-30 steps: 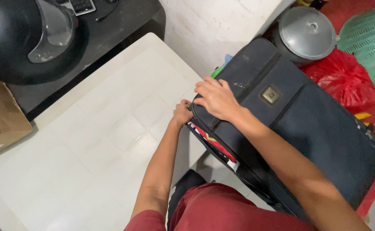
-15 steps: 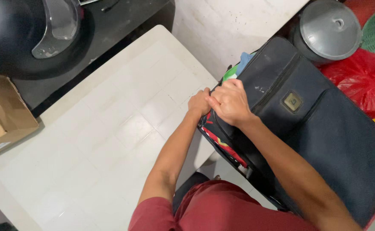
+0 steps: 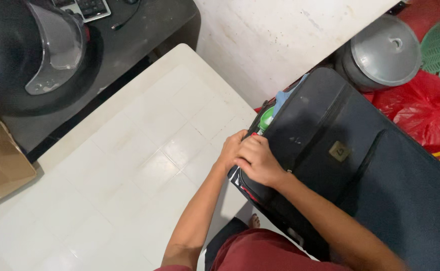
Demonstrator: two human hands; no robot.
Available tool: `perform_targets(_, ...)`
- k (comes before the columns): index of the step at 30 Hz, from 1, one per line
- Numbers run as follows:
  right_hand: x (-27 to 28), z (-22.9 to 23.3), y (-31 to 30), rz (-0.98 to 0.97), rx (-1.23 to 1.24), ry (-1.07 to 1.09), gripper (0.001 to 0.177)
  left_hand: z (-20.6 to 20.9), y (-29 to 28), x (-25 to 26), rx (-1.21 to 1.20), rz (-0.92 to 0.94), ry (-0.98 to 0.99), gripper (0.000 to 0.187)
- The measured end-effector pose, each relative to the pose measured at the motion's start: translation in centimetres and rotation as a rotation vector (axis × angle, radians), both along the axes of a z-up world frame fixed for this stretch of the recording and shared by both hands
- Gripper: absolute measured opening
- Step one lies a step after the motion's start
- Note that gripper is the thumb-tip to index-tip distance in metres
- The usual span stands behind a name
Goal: The person folds a black t-shirt and places it into a suitcase, then adds a package of paper towels and a roll of toilet paper. The person zips the suitcase closed, then unzips it again to remove the paper towels and toilet paper, placing them on a nearby table.
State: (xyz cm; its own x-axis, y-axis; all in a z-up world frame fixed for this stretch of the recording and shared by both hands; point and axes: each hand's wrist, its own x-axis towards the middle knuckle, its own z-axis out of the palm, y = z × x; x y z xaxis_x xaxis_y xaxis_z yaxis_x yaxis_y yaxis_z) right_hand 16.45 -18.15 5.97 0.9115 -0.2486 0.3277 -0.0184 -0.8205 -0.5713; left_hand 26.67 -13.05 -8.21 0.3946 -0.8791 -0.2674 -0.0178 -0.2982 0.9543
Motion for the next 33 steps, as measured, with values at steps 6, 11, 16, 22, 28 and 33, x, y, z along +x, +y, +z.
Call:
perform_targets(6, -0.9, 1.1, -8.5, -0.258, -0.079, -0.111, 0.013, 1.6, -7.0, 2.5, -0.373, 0.061, -0.255, 0.052)
perform_targets(11, -3.3, 1.7, -14.4, -0.463, -0.221, -0.015, 0.016, 5.5, -12.6, 0.4, -0.393, -0.167, -0.227, 0.056)
perform_targets(16, -3.9, 0.8, -15.8, -0.500, -0.192, 0.004, 0.021, 5.0, -12.4, -0.7, -0.152, -0.365, 0.118, 0.061)
perform_targets(22, -2.6, -3.1, -15.0, -0.438, -0.296, 0.387, 0.023, 3.2, -13.1, -1.0, -0.170, -0.215, -0.128, 0.032)
perform_targets(28, -3.9, -5.0, -16.2, -0.494, -0.037, 0.130, 0.042, 2.1, -19.1, 2.8, -0.260, -0.061, -0.247, 0.025)
perform_targets(33, -4.0, -5.2, -16.6, -0.571, 0.172, 0.169, 0.042, 0.8, -27.7, 1.5, -0.224, -0.130, -0.172, 0.028)
